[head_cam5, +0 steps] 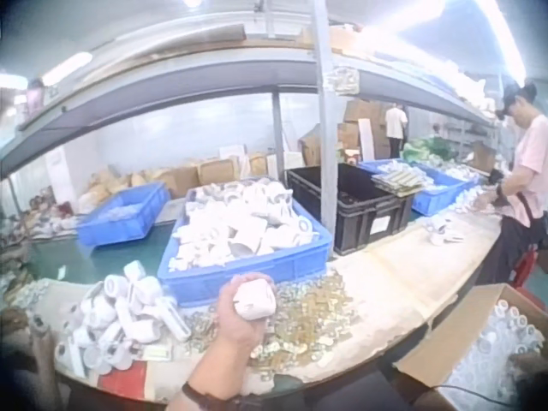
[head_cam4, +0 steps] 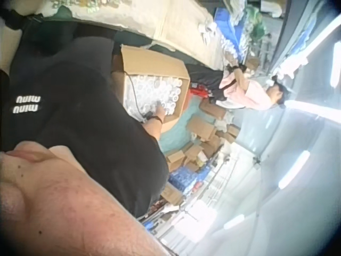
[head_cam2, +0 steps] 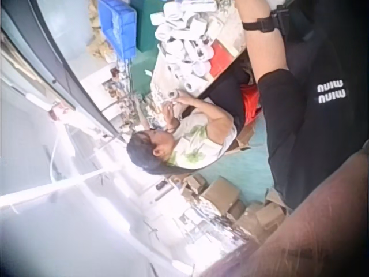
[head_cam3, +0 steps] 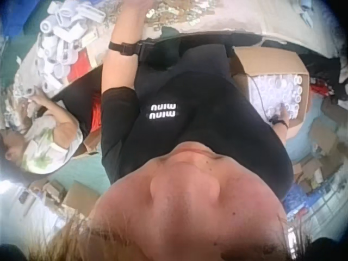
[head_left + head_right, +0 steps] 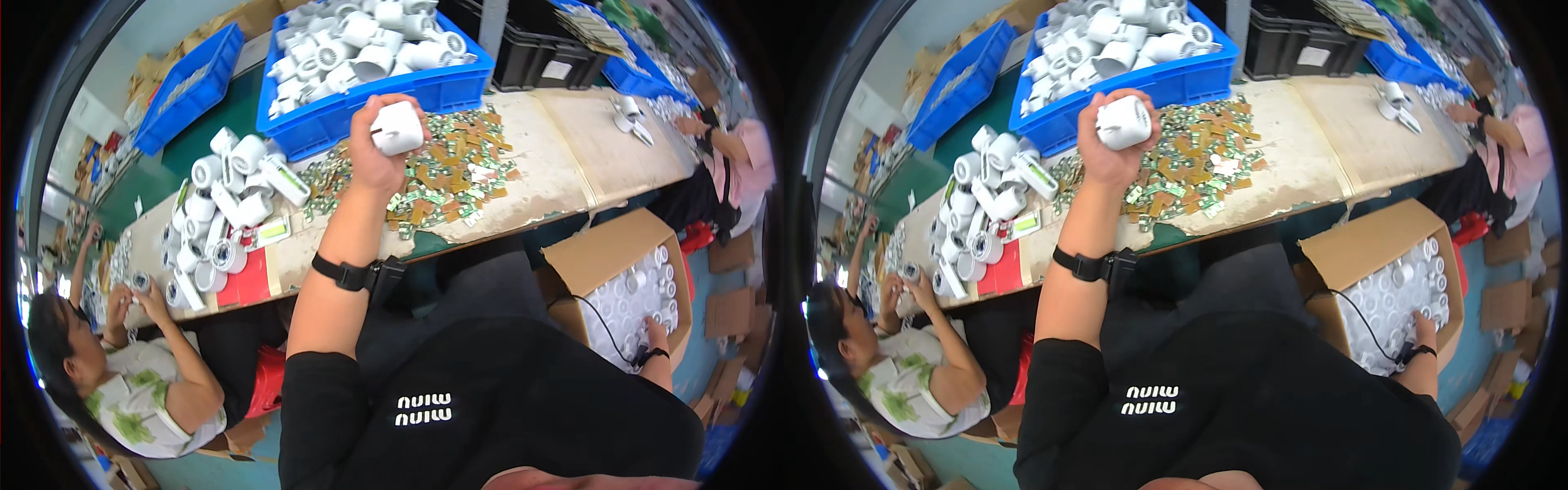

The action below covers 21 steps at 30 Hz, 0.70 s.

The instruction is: The recorder is assembling small plastic housing components and electronic boards at a factory workbench.

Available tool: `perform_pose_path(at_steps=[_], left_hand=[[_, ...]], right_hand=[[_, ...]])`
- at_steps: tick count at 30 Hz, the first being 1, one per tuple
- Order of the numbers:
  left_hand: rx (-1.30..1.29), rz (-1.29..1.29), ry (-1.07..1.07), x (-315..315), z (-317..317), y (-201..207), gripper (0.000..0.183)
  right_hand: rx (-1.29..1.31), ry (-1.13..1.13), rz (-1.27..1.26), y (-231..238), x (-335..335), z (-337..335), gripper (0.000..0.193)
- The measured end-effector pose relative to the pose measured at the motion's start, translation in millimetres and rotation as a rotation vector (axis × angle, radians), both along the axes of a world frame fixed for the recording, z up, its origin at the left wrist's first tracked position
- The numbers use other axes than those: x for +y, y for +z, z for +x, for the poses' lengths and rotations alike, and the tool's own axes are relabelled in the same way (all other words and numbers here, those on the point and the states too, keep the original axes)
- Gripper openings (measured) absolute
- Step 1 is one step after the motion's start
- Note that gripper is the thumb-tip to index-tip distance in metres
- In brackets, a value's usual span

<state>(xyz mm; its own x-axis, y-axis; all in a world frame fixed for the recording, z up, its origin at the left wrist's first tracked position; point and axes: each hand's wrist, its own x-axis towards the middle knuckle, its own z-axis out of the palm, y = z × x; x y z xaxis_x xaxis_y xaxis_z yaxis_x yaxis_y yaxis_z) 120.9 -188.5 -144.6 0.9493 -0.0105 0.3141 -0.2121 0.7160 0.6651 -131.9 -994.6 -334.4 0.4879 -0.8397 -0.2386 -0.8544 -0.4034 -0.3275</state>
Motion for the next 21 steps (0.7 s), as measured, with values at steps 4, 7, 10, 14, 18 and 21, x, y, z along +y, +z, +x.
perform_pose_path(at_steps=[4, 7, 10, 14, 18, 21], left_hand=[[0.031, 0.065, 0.085, 5.6, 2.5, -3.4, 0.053], [0.062, 0.182, 0.133, 4.0, -0.7, 0.2, 0.049], [0.031, 0.151, 0.119, 5.2, 0.2, -0.3, 0.046], [-0.040, 0.164, 0.124, -5.9, 3.6, 4.7, 0.043], [-0.109, 0.228, 0.260, 7.8, -2.7, -10.3, 0.043], [-0.095, 0.197, 0.138, 3.5, -6.1, -4.6, 0.046]], right_hand=[[0.061, -0.020, -0.021, 2.9, -11.2, 14.2, 0.075], [0.015, -0.080, 0.168, 4.9, 3.1, 34.5, 0.063], [0.124, -0.115, 0.573, 2.6, -4.7, 21.8, 0.051], [0.504, 0.638, -0.455, 11.9, 17.7, -16.7, 0.058], [0.398, -0.024, -0.618, 59.4, 142.5, 19.5, 0.070], [0.122, -0.143, -0.042, 21.7, 43.3, -7.2, 0.070]])
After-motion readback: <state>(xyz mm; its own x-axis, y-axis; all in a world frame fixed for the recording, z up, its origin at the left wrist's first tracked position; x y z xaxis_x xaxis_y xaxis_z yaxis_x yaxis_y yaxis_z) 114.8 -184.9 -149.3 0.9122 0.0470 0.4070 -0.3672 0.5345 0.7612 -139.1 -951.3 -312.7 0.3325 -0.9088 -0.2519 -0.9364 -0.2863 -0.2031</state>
